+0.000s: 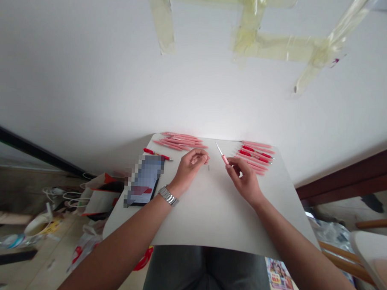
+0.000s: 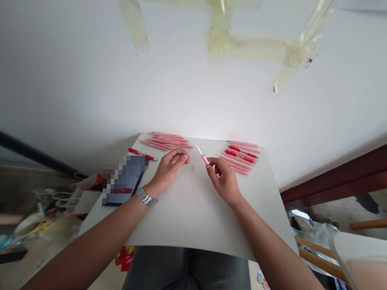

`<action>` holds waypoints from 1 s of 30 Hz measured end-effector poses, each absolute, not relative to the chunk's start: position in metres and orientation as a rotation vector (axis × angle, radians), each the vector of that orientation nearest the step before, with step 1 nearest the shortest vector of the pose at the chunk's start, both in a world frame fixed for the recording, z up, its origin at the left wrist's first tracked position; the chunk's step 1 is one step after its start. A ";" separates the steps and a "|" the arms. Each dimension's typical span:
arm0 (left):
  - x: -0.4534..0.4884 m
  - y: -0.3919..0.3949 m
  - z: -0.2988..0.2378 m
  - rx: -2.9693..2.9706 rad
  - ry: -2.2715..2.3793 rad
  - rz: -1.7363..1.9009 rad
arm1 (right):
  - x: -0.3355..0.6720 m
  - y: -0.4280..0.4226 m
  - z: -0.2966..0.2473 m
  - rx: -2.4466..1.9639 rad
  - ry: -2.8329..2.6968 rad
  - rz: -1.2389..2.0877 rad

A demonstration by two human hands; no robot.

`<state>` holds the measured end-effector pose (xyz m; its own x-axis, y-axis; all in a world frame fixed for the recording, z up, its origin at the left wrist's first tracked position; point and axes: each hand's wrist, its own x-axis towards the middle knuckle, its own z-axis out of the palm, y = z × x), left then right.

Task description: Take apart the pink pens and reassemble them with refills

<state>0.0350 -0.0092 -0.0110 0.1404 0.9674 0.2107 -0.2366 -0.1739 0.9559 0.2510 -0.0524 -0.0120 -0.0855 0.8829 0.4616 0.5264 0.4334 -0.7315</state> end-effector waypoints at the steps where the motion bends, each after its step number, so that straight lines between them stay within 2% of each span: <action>1: 0.035 -0.009 -0.011 1.253 0.818 1.324 | 0.251 -0.052 -0.012 -1.222 -1.751 0.475; 30: 0.036 -0.008 -0.007 1.242 0.835 1.358 | 0.252 -0.051 -0.013 -1.205 -1.754 0.470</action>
